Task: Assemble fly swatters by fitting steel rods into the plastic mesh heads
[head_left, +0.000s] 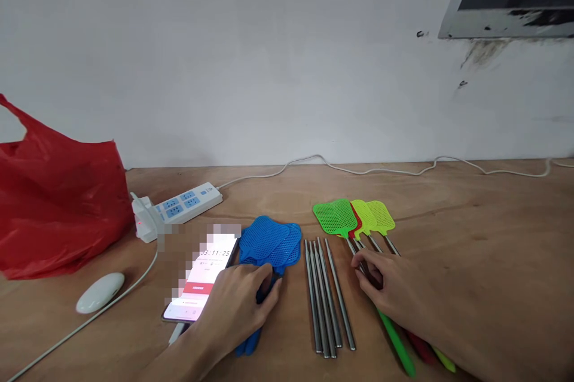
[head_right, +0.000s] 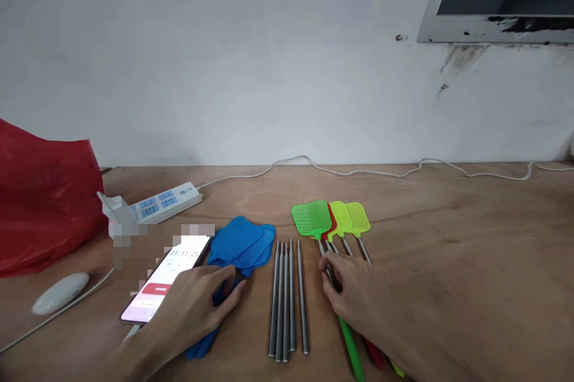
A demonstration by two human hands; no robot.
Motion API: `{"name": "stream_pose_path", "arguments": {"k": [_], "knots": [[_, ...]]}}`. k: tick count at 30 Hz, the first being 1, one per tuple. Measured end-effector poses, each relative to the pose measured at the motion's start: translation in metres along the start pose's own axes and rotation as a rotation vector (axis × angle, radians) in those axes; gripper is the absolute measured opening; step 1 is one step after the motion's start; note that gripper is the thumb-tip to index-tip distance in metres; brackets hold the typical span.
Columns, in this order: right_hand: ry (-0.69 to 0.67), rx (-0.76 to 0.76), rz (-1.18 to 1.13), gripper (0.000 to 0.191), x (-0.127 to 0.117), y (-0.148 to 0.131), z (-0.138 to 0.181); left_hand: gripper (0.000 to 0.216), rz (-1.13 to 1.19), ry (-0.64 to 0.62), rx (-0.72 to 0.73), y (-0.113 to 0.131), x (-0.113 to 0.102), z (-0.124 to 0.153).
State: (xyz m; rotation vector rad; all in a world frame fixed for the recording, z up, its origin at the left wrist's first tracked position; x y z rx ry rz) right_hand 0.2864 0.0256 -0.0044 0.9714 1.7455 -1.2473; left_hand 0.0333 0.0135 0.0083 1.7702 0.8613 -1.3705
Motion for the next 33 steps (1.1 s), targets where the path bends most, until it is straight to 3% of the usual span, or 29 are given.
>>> {"name": "stream_pose_path", "arguments": {"k": [9, 17, 22, 33], "knots": [[0.047, -0.145, -0.050, 0.012, -0.009, -0.015, 0.006, 0.028, -0.011, -0.042, 0.031, 0.005, 0.001, 0.001], [-0.183, -0.367, -0.062, 0.010, -0.008, -0.042, 0.018, 0.027, -0.010, -0.012, 0.189, 0.015, 0.003, 0.002], [-0.205, -0.367, -0.052, 0.010, -0.004, -0.044, 0.019, 0.027, 0.006, -0.010, 0.209, 0.018, 0.001, 0.002], [-0.052, -0.276, 0.051, 0.014, -0.002, -0.036, 0.018, 0.017, 0.042, -0.045, 0.291, 0.025, 0.002, 0.005]]}}
Point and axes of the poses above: each hand's wrist, its own z-axis away from the middle knuckle, its own x-axis out of the palm, y = z × x, the point moved 6 cm from there along -z, towards the middle knuckle, and after that the axes turned 8 degrees about x, right-handed, at the moved point
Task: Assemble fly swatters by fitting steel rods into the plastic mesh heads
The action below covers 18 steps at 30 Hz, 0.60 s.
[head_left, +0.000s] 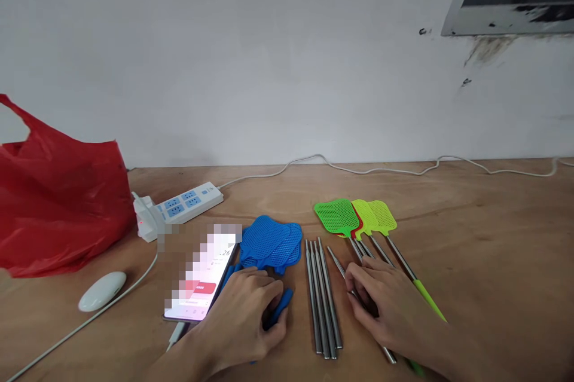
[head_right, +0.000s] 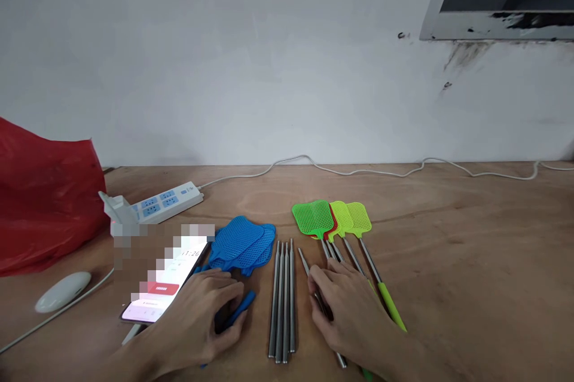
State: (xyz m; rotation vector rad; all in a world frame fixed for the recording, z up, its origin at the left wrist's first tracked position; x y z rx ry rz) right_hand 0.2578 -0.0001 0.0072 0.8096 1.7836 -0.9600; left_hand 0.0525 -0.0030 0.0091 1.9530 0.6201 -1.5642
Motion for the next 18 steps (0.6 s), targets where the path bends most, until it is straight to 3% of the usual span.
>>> {"name": "stream_pose_path", "arguments": {"k": [6, 13, 18], "knots": [[-0.033, 0.098, -0.166, 0.017, 0.004, 0.010, -0.001, 0.016, 0.118, 0.074, -0.037, -0.001, -0.006, 0.000], [-0.005, 0.347, -0.743, 0.007, 0.005, 0.032, -0.004, 0.016, 0.226, 0.144, -0.061, -0.002, -0.012, 0.003], [-0.026, 0.555, -1.109, 0.042, 0.002, 0.042, -0.007, 0.020, 0.222, 0.152, -0.091, -0.005, -0.009, 0.005]]}}
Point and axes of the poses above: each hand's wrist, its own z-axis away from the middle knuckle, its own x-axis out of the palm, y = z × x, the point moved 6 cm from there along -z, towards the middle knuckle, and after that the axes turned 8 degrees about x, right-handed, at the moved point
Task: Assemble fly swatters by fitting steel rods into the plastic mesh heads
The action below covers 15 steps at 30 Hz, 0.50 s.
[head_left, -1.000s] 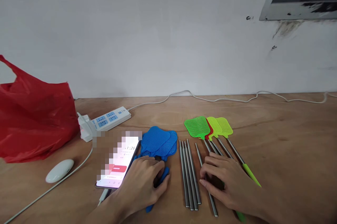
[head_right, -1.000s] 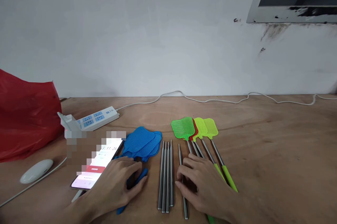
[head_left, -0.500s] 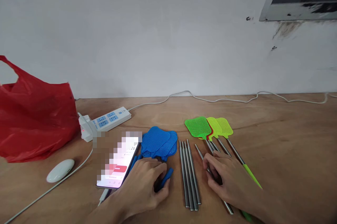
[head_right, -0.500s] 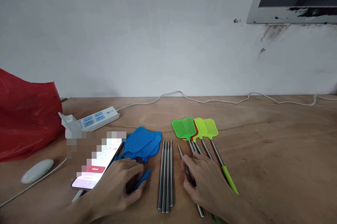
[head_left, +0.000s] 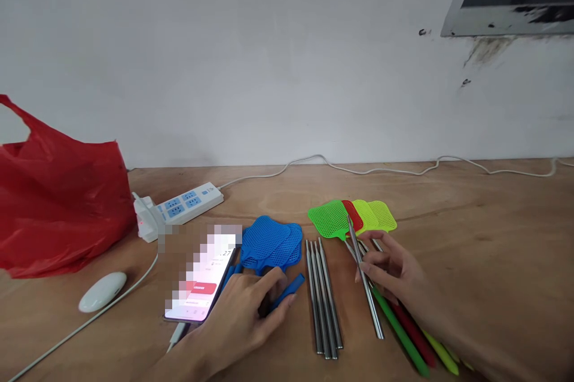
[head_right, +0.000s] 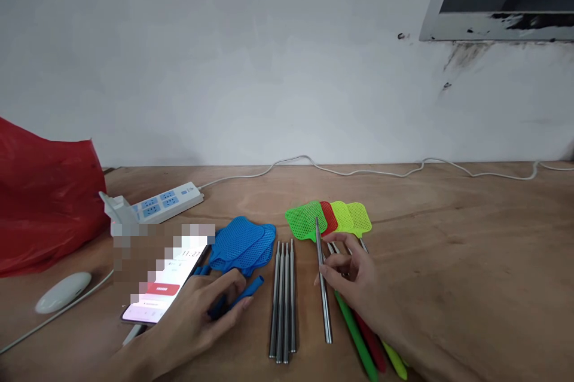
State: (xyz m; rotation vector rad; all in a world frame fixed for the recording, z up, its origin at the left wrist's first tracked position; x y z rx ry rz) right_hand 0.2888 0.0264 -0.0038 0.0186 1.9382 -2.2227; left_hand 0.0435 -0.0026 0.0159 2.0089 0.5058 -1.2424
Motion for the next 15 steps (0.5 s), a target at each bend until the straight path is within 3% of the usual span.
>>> {"name": "stream_pose_path", "arguments": {"k": [3, 8, 15], "knots": [[-0.012, 0.109, -0.190, 0.059, 0.002, -0.003, 0.001, 0.020, -0.005, -0.005, 0.003, 0.000, 0.001, 0.000], [-0.052, 0.215, -0.389, 0.041, 0.010, 0.002, 0.001, 0.017, -0.031, -0.043, 0.007, 0.001, 0.003, 0.001], [0.075, 0.175, -0.492, 0.047, 0.001, 0.009, -0.002, 0.017, -0.063, -0.093, 0.038, 0.003, 0.005, 0.000]]}}
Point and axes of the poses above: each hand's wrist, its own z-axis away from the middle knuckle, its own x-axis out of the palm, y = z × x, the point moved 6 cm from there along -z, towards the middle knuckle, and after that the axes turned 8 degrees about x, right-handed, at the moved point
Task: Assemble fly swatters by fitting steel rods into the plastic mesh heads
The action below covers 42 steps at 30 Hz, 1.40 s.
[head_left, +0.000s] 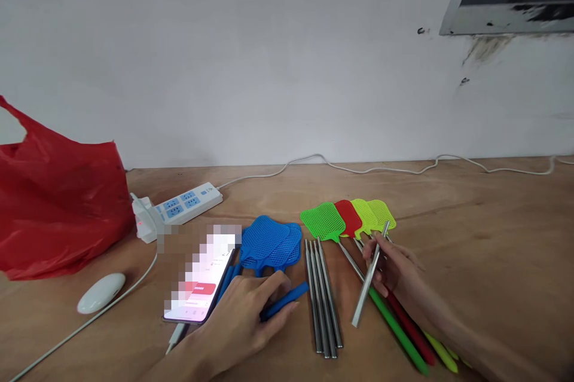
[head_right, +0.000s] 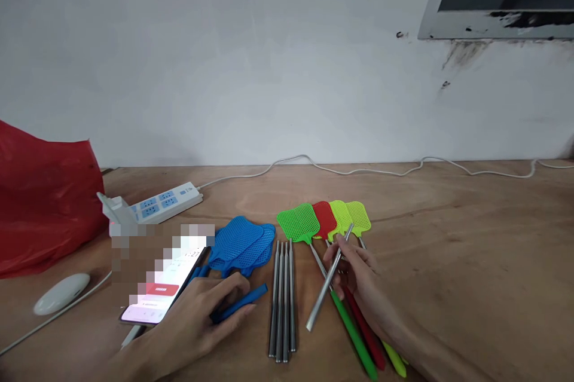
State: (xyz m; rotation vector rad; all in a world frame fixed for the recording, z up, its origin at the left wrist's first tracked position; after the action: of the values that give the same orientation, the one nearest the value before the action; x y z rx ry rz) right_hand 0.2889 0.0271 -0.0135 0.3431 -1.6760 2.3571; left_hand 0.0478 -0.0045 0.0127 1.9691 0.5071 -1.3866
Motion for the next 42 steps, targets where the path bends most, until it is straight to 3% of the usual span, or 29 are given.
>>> {"name": "stream_pose_path", "arguments": {"k": [7, 20, 25, 29, 36, 42], "knots": [[0.095, -0.011, 0.038, 0.045, -0.002, -0.011, 0.008, 0.017, -0.020, -0.015, 0.026, 0.000, 0.003, 0.000], [-0.020, -0.055, 0.030, 0.037, -0.001, -0.005, 0.002, 0.018, 0.015, 0.064, -0.019, -0.004, 0.000, 0.000], [-0.089, -0.053, 0.062, 0.033, 0.001, 0.001, 0.002, 0.018, -0.004, 0.085, 0.020, -0.003, -0.001, 0.002], [-0.139, -0.027, 0.086, 0.035, 0.004, 0.002, 0.002, 0.013, 0.012, 0.100, 0.131, 0.003, -0.001, 0.002], [-0.447, 0.100, 0.330, 0.026, 0.028, 0.009, 0.021, 0.023, 0.011, 0.117, 0.279, 0.015, -0.004, 0.003], [-0.513, 0.089, 0.354, 0.020, 0.031, 0.011, 0.025, 0.027, 0.032, 0.122, 0.309, 0.019, -0.003, 0.004]]}}
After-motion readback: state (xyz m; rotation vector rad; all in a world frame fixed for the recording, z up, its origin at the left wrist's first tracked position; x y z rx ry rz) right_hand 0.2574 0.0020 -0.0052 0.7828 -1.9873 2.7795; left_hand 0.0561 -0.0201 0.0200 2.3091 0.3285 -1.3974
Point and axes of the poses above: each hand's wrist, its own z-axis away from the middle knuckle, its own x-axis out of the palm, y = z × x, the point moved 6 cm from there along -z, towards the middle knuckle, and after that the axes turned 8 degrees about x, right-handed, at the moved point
